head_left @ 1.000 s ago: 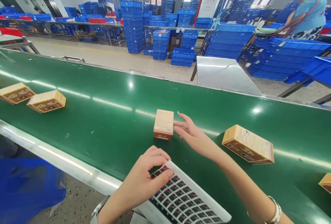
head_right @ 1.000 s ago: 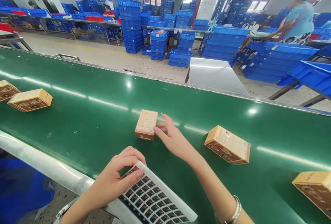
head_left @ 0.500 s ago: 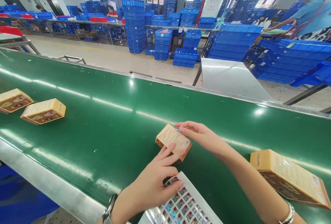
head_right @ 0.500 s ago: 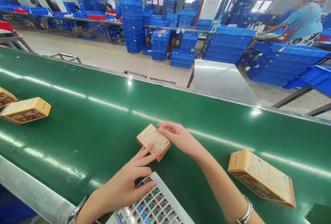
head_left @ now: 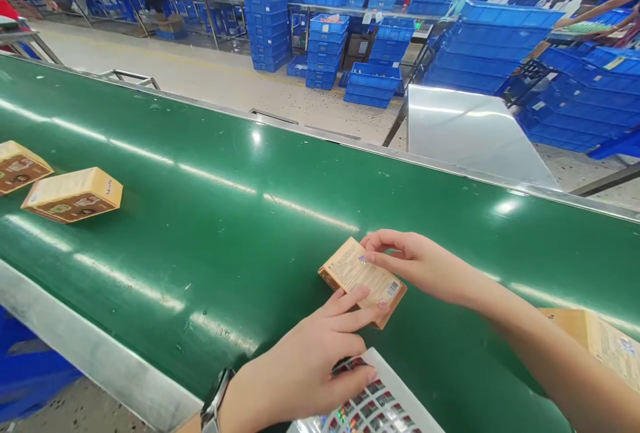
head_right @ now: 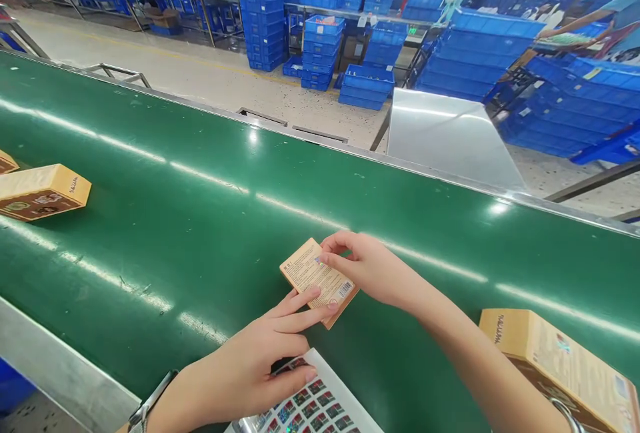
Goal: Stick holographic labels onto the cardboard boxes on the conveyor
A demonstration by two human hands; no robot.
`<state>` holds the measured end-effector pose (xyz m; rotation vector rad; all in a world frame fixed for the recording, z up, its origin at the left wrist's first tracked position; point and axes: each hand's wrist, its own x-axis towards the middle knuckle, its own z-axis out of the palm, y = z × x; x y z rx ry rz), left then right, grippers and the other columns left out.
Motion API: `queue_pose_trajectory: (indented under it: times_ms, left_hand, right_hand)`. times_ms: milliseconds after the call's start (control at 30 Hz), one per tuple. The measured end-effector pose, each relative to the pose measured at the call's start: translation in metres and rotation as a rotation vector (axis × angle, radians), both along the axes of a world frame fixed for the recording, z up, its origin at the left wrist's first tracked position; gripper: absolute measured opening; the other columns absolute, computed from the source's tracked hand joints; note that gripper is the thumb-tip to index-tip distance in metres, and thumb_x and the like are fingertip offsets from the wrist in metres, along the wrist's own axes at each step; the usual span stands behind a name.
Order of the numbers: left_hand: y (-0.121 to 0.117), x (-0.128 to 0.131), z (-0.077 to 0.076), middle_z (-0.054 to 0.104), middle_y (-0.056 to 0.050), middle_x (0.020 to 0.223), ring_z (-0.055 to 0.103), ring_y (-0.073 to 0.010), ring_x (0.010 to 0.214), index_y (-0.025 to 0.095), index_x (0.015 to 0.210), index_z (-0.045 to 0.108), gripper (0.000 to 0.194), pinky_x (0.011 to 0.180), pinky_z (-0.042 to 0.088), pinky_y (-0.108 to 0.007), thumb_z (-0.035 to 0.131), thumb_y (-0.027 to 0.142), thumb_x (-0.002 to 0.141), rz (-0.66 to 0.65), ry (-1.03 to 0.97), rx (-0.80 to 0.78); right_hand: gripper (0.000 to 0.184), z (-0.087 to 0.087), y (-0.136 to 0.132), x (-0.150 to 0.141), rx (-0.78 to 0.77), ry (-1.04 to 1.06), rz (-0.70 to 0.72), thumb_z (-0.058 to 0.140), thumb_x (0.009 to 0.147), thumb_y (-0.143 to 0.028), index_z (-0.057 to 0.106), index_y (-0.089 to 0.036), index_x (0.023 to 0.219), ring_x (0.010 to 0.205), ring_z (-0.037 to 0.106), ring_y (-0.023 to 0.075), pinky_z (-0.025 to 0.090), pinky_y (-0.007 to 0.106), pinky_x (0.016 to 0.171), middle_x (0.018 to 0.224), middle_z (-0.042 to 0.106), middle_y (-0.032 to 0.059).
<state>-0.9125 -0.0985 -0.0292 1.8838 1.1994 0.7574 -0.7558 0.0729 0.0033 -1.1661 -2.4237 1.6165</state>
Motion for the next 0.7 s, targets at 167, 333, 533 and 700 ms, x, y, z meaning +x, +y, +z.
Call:
queue_pose_trajectory:
  times_ms: [167, 333, 533, 700]
  left_hand:
    - [0.001, 0.006, 0.001, 0.055, -0.009, 0.149, 0.031, -0.0242, 0.150, 0.018, 0.063, 0.053, 0.030, 0.127, 0.023, -0.034, 0.062, 0.015, 0.091, -0.028, -0.004, 0.019]
    - [0.002, 0.011, 0.003, 0.053, -0.009, 0.150, 0.035, -0.0236, 0.149, 0.017, 0.065, 0.057, 0.027, 0.127, 0.023, -0.034, 0.062, 0.014, 0.092, -0.053, -0.027, 0.021]
    - [0.006, 0.021, 0.000, 0.054, -0.007, 0.150, 0.037, -0.0242, 0.148, 0.018, 0.066, 0.058, 0.026, 0.127, 0.025, -0.037, 0.062, 0.014, 0.092, -0.060, -0.057, 0.043]
    - [0.011, 0.029, 0.000, 0.057, -0.006, 0.147, 0.039, -0.0251, 0.147, 0.019, 0.062, 0.056, 0.030, 0.123, 0.032, -0.039, 0.061, 0.013, 0.092, -0.079, -0.067, 0.003]
  right_hand:
    - [0.039, 0.004, -0.001, 0.009, 0.009, -0.014, 0.030, 0.055, 0.083, -0.059, 0.066, -0.022, 0.087, 0.074, 0.059, 0.0185, 0.046, 0.027, 0.056, 0.100, 0.068, 0.0054]
    - [0.038, 0.004, -0.002, 0.018, 0.063, -0.041, 0.042, 0.053, 0.086, -0.058, 0.065, -0.022, 0.089, 0.070, 0.057, 0.0169, 0.042, 0.026, 0.052, 0.097, 0.068, 0.0045]
    - [0.029, -0.004, 0.000, 0.028, 0.263, -0.057, 0.037, 0.050, 0.086, -0.048, 0.065, -0.023, 0.085, 0.079, 0.064, 0.0221, 0.050, 0.033, 0.067, 0.091, 0.071, 0.0055]
    - [0.021, -0.018, -0.011, 0.038, 0.349, -0.046, -0.099, 0.050, 0.083, -0.044, 0.057, -0.025, 0.076, 0.069, 0.065, 0.0231, 0.049, 0.035, 0.062, 0.079, 0.069, 0.0053]
